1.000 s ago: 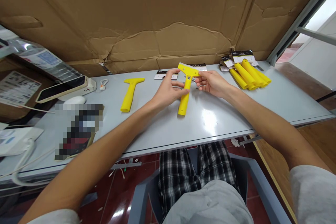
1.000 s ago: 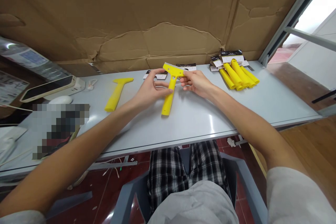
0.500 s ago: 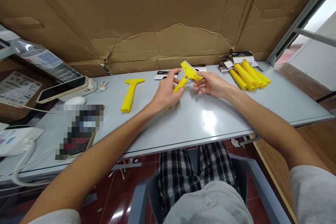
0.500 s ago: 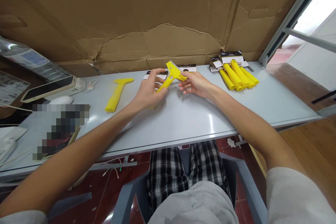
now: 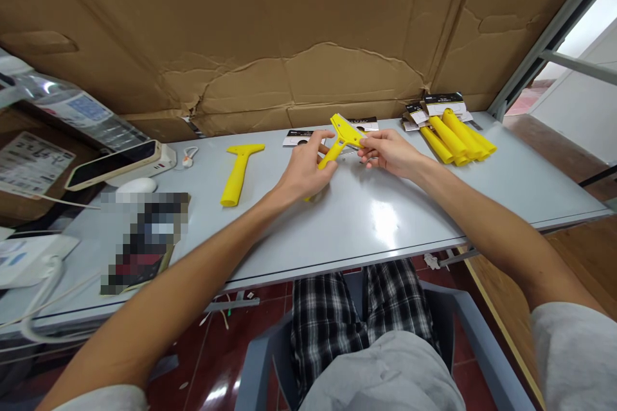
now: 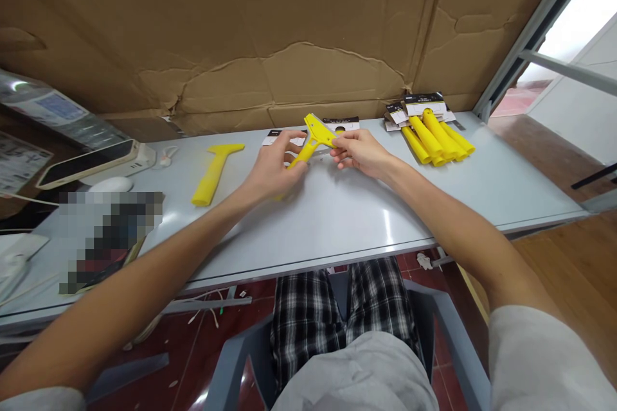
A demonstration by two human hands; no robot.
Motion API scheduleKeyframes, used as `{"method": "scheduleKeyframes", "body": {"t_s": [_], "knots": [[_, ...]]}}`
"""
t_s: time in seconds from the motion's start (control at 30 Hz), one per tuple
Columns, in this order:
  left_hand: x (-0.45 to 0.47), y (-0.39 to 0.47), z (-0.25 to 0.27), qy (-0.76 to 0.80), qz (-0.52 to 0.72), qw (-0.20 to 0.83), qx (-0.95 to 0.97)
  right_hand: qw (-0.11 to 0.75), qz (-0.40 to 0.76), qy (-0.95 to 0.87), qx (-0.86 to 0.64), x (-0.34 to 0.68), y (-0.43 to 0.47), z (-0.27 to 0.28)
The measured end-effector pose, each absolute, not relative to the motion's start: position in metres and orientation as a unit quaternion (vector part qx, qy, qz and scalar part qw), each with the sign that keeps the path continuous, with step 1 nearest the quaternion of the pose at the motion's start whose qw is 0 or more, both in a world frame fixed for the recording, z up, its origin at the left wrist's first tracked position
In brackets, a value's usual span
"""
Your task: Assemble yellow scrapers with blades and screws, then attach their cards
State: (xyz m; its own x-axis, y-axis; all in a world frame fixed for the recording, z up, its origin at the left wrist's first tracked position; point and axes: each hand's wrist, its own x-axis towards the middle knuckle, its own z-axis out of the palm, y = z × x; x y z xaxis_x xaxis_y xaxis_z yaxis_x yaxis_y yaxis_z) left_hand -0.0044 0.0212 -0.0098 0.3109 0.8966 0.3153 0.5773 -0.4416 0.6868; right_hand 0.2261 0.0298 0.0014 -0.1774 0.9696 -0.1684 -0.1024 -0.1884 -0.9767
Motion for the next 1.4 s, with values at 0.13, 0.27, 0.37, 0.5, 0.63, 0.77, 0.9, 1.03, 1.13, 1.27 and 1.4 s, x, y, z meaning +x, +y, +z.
{"method": "scheduleKeyframes", "body": {"t_s": [0.13, 0.27, 0.37, 0.5, 0.63, 0.77, 0.9, 1.03, 1.13, 1.27, 1.4], "knots": [[0.001, 0.019, -0.002, 0.478, 0.384, 0.427, 0.665, 0.441, 0.605, -0.480, -0.457, 0.228, 0.031, 0.002], [0.002, 0.025, 0.004, 0.464, 0.438, 0.569, 0.518, 0.425, 0.606, -0.489, -0.462, 0.229, 0.030, 0.003], [-0.004, 0.033, 0.003, 0.443, 0.461, 0.583, 0.502, 0.400, 0.609, -0.505, -0.464, 0.232, 0.032, 0.002], [-0.016, 0.044, -0.001, 0.384, 0.424, 0.612, 0.546, 0.379, 0.613, -0.520, -0.459, 0.239, 0.035, -0.001], [-0.029, 0.052, -0.003, 0.325, 0.360, 0.640, 0.596, 0.366, 0.609, -0.538, -0.454, 0.245, 0.037, -0.001], [-0.032, 0.055, -0.003, 0.319, 0.347, 0.628, 0.619, 0.355, 0.608, -0.546, -0.454, 0.246, 0.036, 0.001], [-0.029, 0.053, -0.004, 0.334, 0.361, 0.611, 0.620, 0.365, 0.603, -0.540, -0.460, 0.244, 0.034, 0.004], [-0.028, 0.052, -0.004, 0.340, 0.374, 0.598, 0.621, 0.381, 0.595, -0.538, -0.459, 0.243, 0.033, 0.005], [-0.027, 0.052, -0.003, 0.341, 0.381, 0.592, 0.623, 0.386, 0.596, -0.537, -0.456, 0.243, 0.032, 0.006], [-0.027, 0.052, -0.002, 0.346, 0.384, 0.591, 0.620, 0.410, 0.599, -0.518, -0.453, 0.240, 0.032, 0.005], [-0.026, 0.053, -0.003, 0.354, 0.390, 0.601, 0.601, 0.419, 0.601, -0.506, -0.456, 0.236, 0.032, 0.005]]}}
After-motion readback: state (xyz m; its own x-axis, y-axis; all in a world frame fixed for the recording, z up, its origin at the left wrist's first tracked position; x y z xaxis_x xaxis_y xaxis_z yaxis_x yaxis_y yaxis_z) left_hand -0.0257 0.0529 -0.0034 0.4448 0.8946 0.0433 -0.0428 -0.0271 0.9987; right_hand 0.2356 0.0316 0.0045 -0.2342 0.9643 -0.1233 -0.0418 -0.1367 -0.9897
